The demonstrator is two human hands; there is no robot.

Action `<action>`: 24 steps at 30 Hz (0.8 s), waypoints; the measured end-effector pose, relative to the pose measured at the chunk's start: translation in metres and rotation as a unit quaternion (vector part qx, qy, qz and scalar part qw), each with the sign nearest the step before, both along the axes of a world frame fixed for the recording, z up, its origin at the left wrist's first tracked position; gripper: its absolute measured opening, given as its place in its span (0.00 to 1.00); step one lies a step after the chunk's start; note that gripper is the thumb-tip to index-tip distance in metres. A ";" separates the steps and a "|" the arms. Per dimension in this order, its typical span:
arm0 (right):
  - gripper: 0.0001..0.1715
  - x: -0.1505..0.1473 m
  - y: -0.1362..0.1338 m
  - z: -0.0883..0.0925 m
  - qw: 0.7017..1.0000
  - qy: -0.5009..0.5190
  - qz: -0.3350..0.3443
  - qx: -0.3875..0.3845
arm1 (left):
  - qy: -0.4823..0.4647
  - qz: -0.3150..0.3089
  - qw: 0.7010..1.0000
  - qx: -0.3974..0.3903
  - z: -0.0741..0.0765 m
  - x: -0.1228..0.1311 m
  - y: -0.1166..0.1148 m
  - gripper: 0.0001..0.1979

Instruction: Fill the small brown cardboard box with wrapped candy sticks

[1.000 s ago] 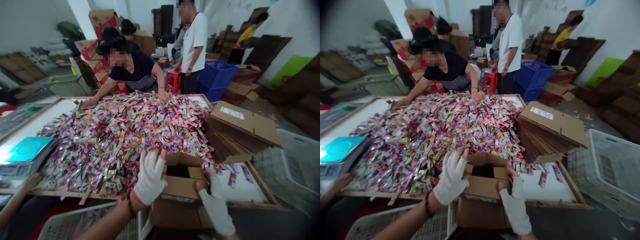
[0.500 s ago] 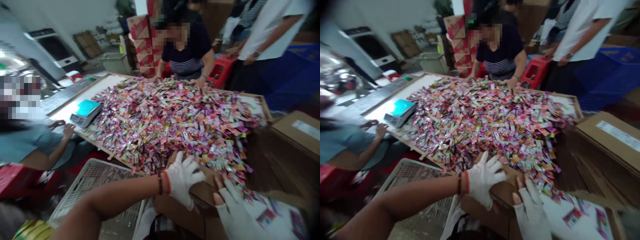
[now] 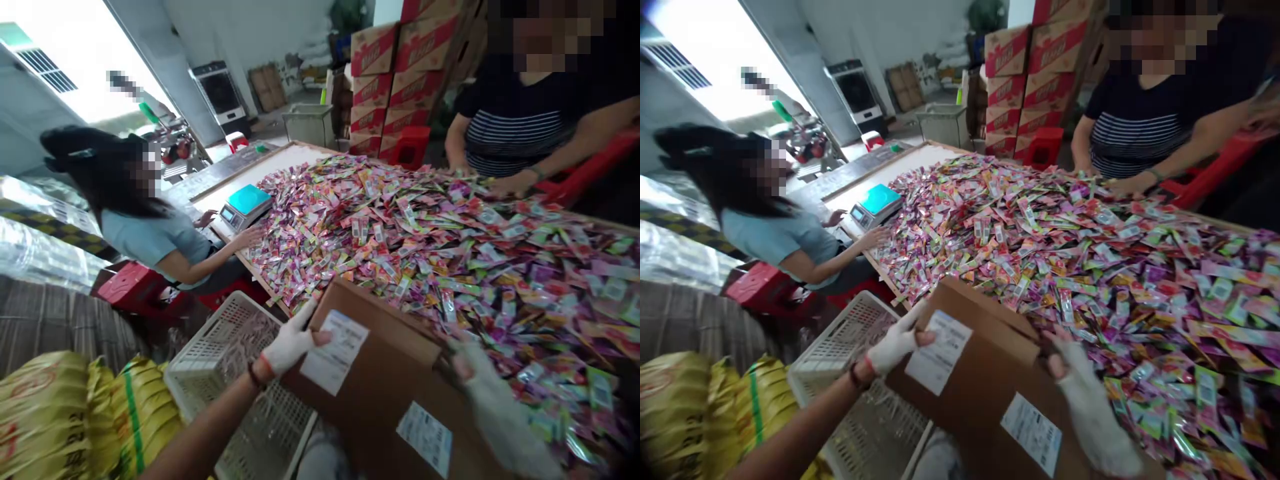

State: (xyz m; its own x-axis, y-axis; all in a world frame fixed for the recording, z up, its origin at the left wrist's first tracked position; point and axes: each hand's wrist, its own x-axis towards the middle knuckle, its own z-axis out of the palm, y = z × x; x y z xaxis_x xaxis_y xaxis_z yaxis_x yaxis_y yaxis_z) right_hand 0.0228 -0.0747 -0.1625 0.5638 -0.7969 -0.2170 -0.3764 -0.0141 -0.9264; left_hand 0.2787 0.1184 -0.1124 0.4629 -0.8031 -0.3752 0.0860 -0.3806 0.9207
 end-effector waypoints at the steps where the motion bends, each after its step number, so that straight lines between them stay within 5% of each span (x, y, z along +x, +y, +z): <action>1: 0.43 0.017 0.006 0.002 0.999 0.008 0.033 -0.001 | 0.033 0.033 0.999 0.016 -0.006 0.004 0.014 0.45; 4: 0.42 0.032 0.014 0.014 0.996 0.030 0.063 -0.058 | -0.122 0.009 0.992 0.040 -0.005 -0.010 0.024 0.43; 7: 0.35 -0.004 0.011 0.041 0.974 0.090 0.039 -0.202 | -0.326 -0.094 0.940 0.035 0.017 -0.048 -0.010 0.43; 10: 0.38 -0.058 0.013 0.068 0.922 0.158 0.032 -0.352 | -0.450 -0.230 0.863 -0.019 0.032 -0.093 -0.059 0.45; 14: 0.34 -0.106 0.029 0.065 0.820 0.179 0.204 -0.504 | -0.513 -0.399 0.752 -0.108 0.022 -0.144 -0.098 0.42; 18: 0.29 -0.122 0.037 0.047 0.781 0.204 0.269 -0.525 | -0.519 -0.479 0.689 -0.162 0.008 -0.152 -0.096 0.40; 24: 0.23 -0.109 0.040 0.046 0.819 0.241 0.258 -0.453 | -0.531 -0.511 0.658 -0.152 0.006 -0.139 -0.090 0.33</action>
